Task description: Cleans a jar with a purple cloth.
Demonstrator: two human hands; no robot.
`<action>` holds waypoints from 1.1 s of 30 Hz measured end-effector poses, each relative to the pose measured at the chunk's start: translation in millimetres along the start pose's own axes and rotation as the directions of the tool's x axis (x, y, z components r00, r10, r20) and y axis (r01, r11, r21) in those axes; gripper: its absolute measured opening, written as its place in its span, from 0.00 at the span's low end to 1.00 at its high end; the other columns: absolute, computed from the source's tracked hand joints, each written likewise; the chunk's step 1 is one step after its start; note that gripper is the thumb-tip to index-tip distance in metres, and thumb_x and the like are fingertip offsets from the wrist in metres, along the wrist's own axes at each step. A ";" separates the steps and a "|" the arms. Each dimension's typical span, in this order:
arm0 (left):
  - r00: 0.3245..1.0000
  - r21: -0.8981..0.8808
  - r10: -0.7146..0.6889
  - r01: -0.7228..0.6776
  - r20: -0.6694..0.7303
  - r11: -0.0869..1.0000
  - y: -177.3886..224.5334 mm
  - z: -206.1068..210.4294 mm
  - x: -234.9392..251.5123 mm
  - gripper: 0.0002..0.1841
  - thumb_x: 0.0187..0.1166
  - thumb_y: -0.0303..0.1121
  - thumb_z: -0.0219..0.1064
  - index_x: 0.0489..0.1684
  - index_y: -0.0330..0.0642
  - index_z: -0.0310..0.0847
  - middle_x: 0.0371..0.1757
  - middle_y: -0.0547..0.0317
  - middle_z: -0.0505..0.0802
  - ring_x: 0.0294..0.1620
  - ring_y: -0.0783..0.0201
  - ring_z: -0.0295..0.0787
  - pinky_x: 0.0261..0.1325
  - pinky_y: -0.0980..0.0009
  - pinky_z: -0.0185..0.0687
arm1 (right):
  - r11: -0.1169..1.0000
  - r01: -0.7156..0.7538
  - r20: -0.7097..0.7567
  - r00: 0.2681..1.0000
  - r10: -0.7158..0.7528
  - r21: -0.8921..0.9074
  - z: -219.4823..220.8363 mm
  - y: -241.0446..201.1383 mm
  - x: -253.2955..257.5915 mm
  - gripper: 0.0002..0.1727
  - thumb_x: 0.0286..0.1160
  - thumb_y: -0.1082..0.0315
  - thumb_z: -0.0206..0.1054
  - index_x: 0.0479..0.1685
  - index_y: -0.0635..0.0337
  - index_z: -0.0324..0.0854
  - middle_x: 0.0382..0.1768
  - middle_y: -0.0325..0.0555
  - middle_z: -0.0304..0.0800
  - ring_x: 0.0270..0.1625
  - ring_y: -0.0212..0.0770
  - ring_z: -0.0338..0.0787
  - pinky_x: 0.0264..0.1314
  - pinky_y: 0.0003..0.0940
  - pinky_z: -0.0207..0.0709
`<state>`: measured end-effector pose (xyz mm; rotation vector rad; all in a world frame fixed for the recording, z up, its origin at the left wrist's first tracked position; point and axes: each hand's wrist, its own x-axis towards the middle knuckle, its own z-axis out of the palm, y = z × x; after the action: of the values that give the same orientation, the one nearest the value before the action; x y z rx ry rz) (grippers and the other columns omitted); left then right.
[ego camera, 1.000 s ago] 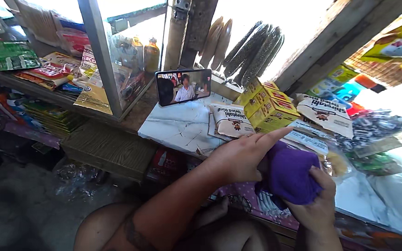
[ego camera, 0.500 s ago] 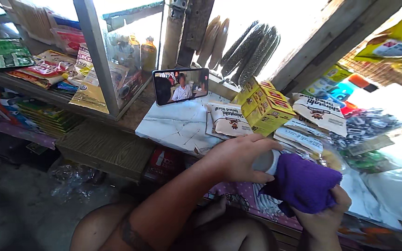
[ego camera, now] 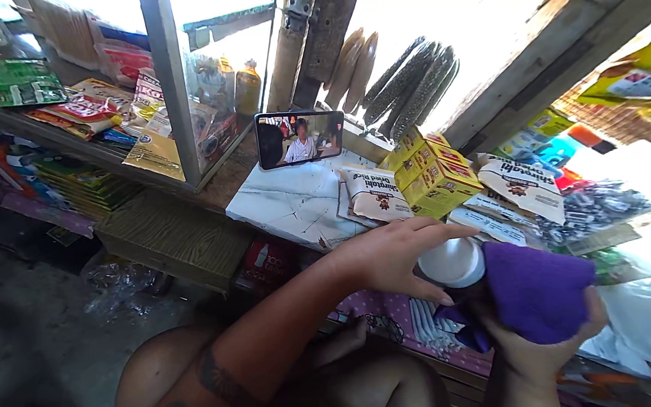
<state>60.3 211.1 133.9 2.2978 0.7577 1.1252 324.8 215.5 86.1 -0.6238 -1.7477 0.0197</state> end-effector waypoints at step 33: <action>0.963 0.006 -0.262 0.262 0.065 0.965 6.6 -0.1 2.2 0.36 0.74 0.53 0.73 0.76 0.39 0.70 0.57 0.47 0.90 0.56 0.56 0.90 0.55 0.52 0.87 | 0.988 -0.036 -0.003 0.999 0.037 0.153 23.8 -9.9 29.1 0.39 0.63 0.74 0.76 0.78 0.55 0.63 0.71 0.26 0.78 0.75 0.23 0.77 0.82 0.29 0.71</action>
<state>63.1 207.6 139.2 2.1429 0.9992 0.9258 295.3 226.5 108.9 -0.5422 -1.7112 0.1759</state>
